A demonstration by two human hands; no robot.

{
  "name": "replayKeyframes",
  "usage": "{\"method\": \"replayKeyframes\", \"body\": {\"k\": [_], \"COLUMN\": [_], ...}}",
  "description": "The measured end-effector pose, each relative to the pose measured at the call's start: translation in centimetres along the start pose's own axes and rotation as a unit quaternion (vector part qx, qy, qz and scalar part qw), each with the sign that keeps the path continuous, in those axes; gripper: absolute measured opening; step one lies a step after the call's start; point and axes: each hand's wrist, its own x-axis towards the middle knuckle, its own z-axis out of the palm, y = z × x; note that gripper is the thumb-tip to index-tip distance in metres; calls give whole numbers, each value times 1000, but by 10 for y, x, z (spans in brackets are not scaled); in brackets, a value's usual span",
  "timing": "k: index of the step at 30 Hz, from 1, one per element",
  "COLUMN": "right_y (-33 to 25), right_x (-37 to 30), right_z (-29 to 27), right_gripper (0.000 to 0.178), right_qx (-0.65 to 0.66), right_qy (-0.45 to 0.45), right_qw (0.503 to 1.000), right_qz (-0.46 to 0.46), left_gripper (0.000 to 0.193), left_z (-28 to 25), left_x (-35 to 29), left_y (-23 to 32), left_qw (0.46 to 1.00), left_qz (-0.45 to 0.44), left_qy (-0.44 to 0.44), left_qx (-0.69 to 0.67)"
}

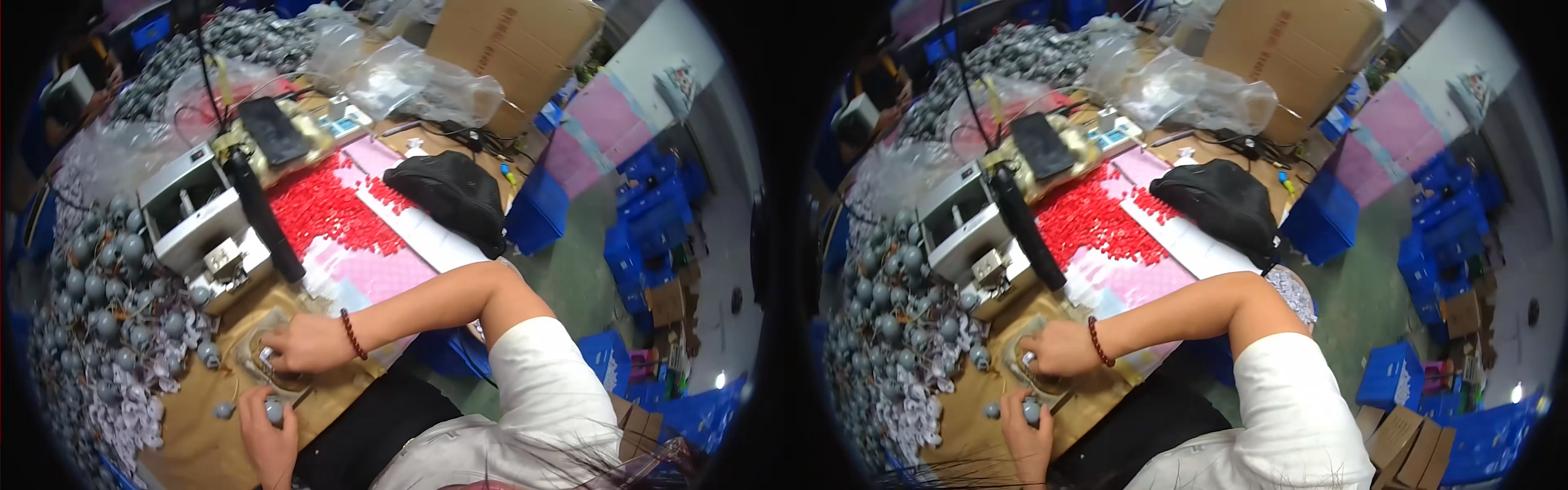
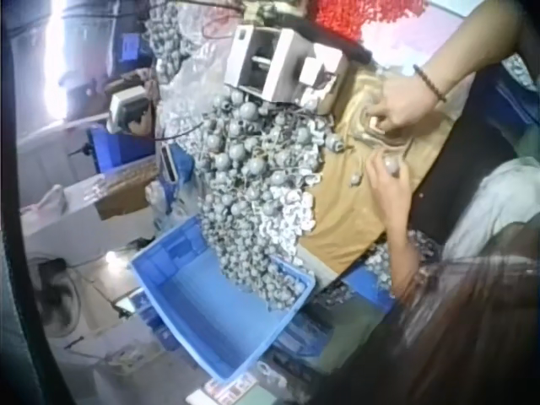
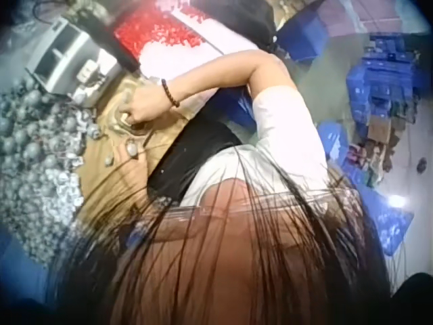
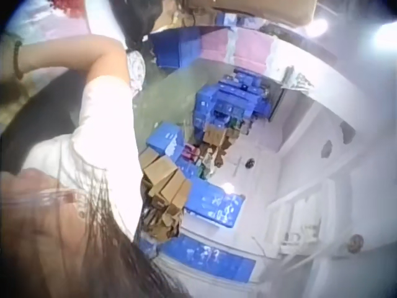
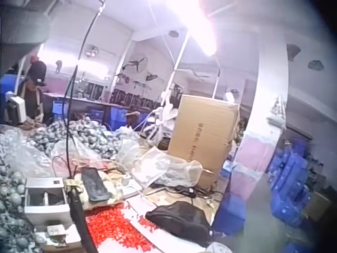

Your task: Assemble small plastic spherical toy parts using a powered assembly tool at a workshop bench.

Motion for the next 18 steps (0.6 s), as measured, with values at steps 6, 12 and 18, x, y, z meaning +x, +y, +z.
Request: {"method": "replayKeyframes", "body": {"k": [6,12,18], "right_y": [1,34,54], "right_x": [-19,-46,-46], "right_z": [-5,-31,-23], "right_gripper": [23,43,39], "right_qx": [12,244,362], "right_qy": [6,-113,53], "right_qw": [1000,953,905], "right_qz": [14,142,216], "left_gripper": [53,54,50], "left_z": [20,51,56], "left_x": [15,14,21], "left_y": [14,-11,-19], "left_qw": [965,944,940], "left_qz": [57,87,130], "left_qy": [34,45,95], "left_qx": [252,316,301]}}
